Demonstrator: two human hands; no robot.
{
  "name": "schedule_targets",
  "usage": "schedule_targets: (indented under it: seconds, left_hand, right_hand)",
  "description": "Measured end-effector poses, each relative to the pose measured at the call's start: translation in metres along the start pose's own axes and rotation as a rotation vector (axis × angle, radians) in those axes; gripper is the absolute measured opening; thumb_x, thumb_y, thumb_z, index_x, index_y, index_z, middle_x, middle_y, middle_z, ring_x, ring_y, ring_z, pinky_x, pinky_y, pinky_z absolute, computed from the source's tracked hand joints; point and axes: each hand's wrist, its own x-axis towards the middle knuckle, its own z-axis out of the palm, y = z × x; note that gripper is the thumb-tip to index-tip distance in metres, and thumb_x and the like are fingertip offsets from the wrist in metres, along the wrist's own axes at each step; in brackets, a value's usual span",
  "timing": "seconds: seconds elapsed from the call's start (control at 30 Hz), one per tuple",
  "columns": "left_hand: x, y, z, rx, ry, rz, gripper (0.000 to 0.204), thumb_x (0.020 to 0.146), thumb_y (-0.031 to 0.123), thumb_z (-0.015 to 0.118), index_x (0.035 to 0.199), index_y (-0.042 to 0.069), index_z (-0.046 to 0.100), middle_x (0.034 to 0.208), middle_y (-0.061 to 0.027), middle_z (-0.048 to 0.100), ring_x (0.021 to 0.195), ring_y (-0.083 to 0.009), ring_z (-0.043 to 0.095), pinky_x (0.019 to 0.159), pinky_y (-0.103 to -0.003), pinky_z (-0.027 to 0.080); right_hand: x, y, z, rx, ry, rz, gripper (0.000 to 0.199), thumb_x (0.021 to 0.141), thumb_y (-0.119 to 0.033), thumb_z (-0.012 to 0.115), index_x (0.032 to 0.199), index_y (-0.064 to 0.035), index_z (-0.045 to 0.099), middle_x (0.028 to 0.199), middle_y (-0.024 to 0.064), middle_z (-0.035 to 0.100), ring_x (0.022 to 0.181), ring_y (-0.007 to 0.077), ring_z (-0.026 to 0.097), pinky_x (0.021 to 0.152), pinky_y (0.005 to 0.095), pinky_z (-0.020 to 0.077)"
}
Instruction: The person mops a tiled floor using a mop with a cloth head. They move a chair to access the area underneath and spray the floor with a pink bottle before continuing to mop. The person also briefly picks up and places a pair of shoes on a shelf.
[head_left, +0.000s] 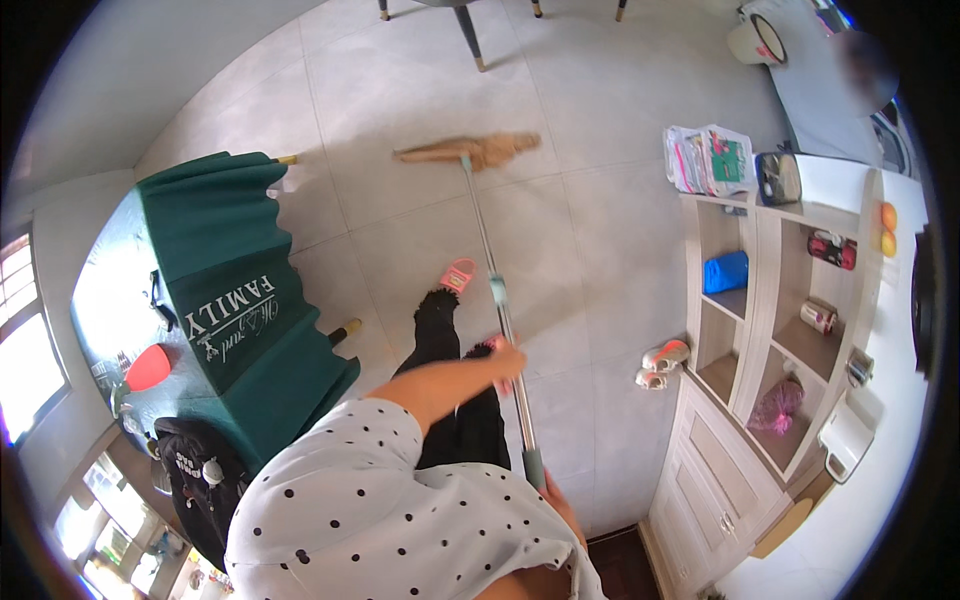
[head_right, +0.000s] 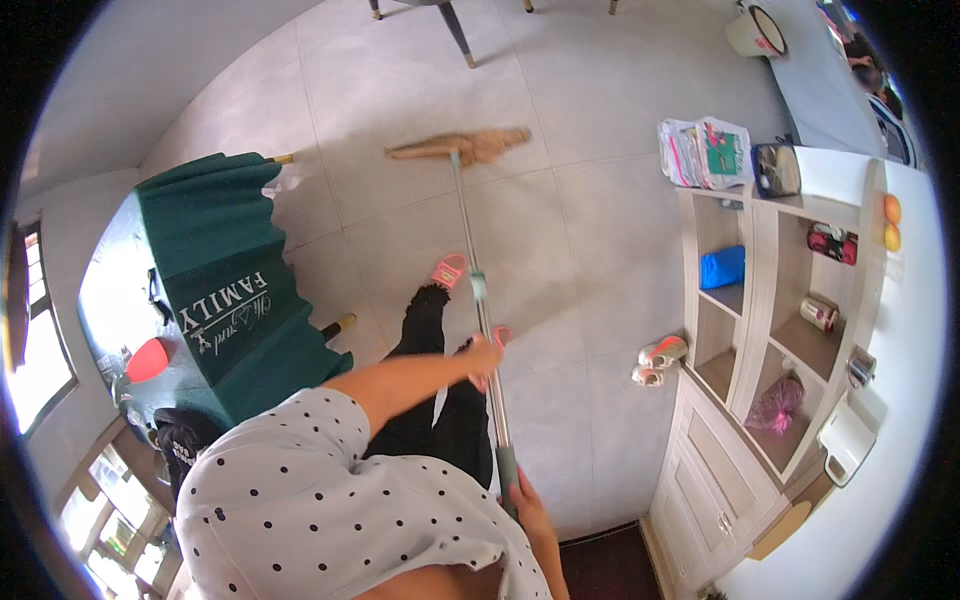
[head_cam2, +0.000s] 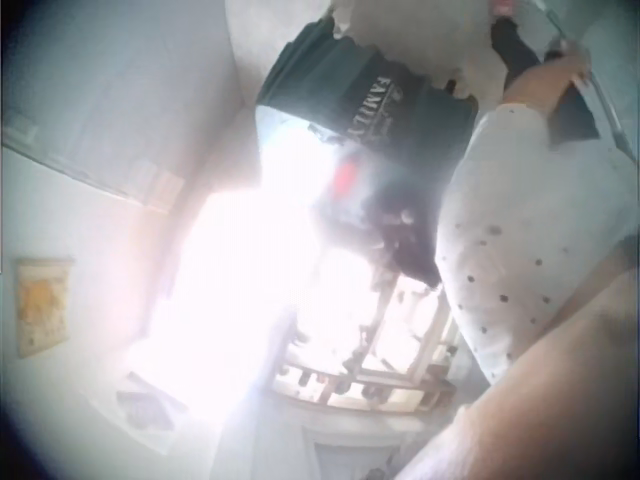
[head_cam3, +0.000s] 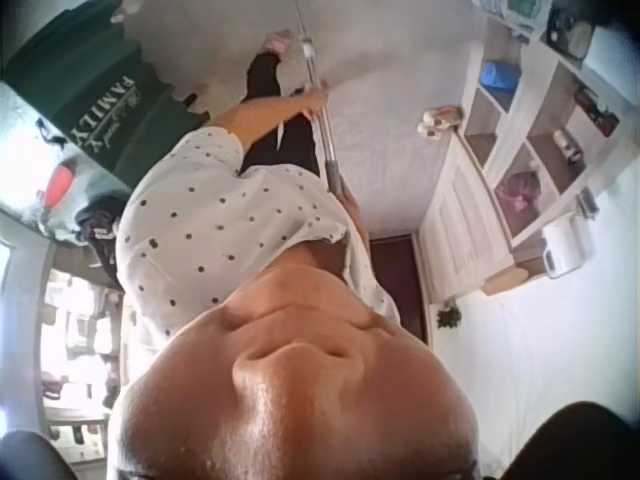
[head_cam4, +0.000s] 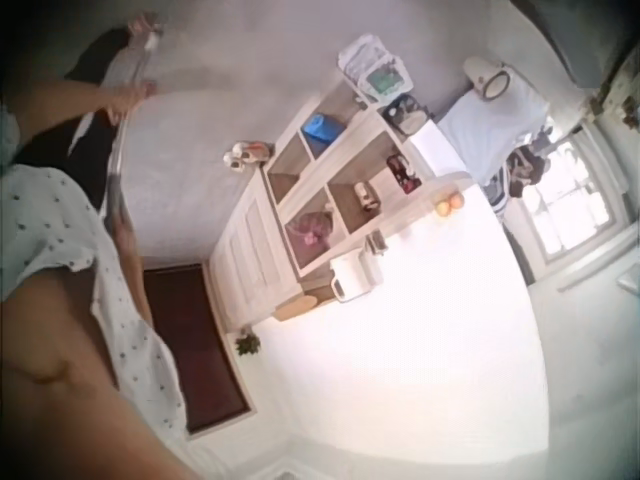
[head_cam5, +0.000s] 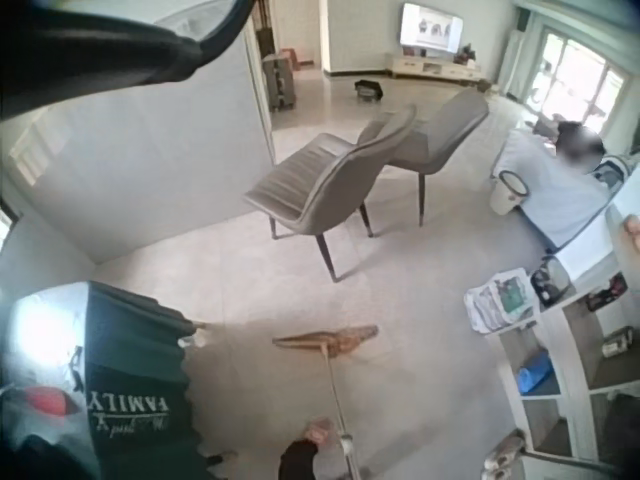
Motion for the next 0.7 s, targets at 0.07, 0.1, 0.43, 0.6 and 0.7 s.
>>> schedule_targets:
  seconds: [0.07,0.1,0.43,0.6,0.7]
  left_hand:
    - [-0.065,0.029,0.104,0.047,-0.108,-0.296,0.036,0.082,0.023,0.032,0.085,-0.007,0.051,0.076,-0.0336,0.05,0.056,-0.0453,0.055,0.05,-0.065,0.039]
    - [-0.095,0.041,0.137,0.116,-0.086,-0.302,0.035,0.082,0.022,0.034,0.085,-0.009,0.049,0.076,-0.0324,0.051,0.056,-0.0439,0.055,0.049,-0.062,0.041]
    - [-0.213,0.071,0.211,-0.291,0.197,-0.196,0.033,0.079,0.017,0.046,0.08,-0.017,0.043,0.069,-0.0255,0.057,0.053,-0.0357,0.059,0.048,-0.044,0.053]
    - [-0.262,0.089,0.167,-0.48,0.254,-0.176,0.036,0.078,0.019,0.051,0.087,-0.015,0.043,0.073,-0.0254,0.057,0.056,-0.0365,0.06,0.047,-0.045,0.052]
    - [-0.273,0.081,0.124,-0.563,0.422,-0.221,0.03,0.078,0.018,0.05,0.074,-0.011,0.05,0.066,-0.0226,0.058,0.056,-0.034,0.06,0.047,-0.046,0.052]
  right_hand:
    - [-0.036,0.035,-0.021,0.009,0.093,0.017,0.052,0.086,-0.019,0.047,0.133,-0.017,0.025,0.081,0.0058,0.05,0.055,0.0092,0.045,0.05,0.0223,0.0398]
    - [-0.053,0.044,-0.028,0.001,0.116,0.024,0.052,0.086,-0.019,0.047,0.133,-0.0167,0.025,0.082,0.0058,0.05,0.056,0.0091,0.045,0.05,0.0222,0.0399]
    - [-0.133,0.073,-0.054,-0.147,0.109,0.004,0.05,0.086,-0.015,0.047,0.131,-0.0135,0.028,0.093,0.0058,0.05,0.066,0.0079,0.048,0.059,0.021,0.0408]
    - [-0.121,0.059,-0.051,-0.299,-0.022,-0.094,0.049,0.086,-0.013,0.048,0.131,-0.0118,0.03,0.099,0.0058,0.051,0.071,0.0073,0.049,0.064,0.0203,0.0412]
    - [-0.105,0.04,-0.037,-0.365,-0.119,-0.149,0.048,0.085,-0.012,0.048,0.13,-0.0109,0.031,0.102,0.0058,0.051,0.074,0.007,0.05,0.066,0.02,0.0415]
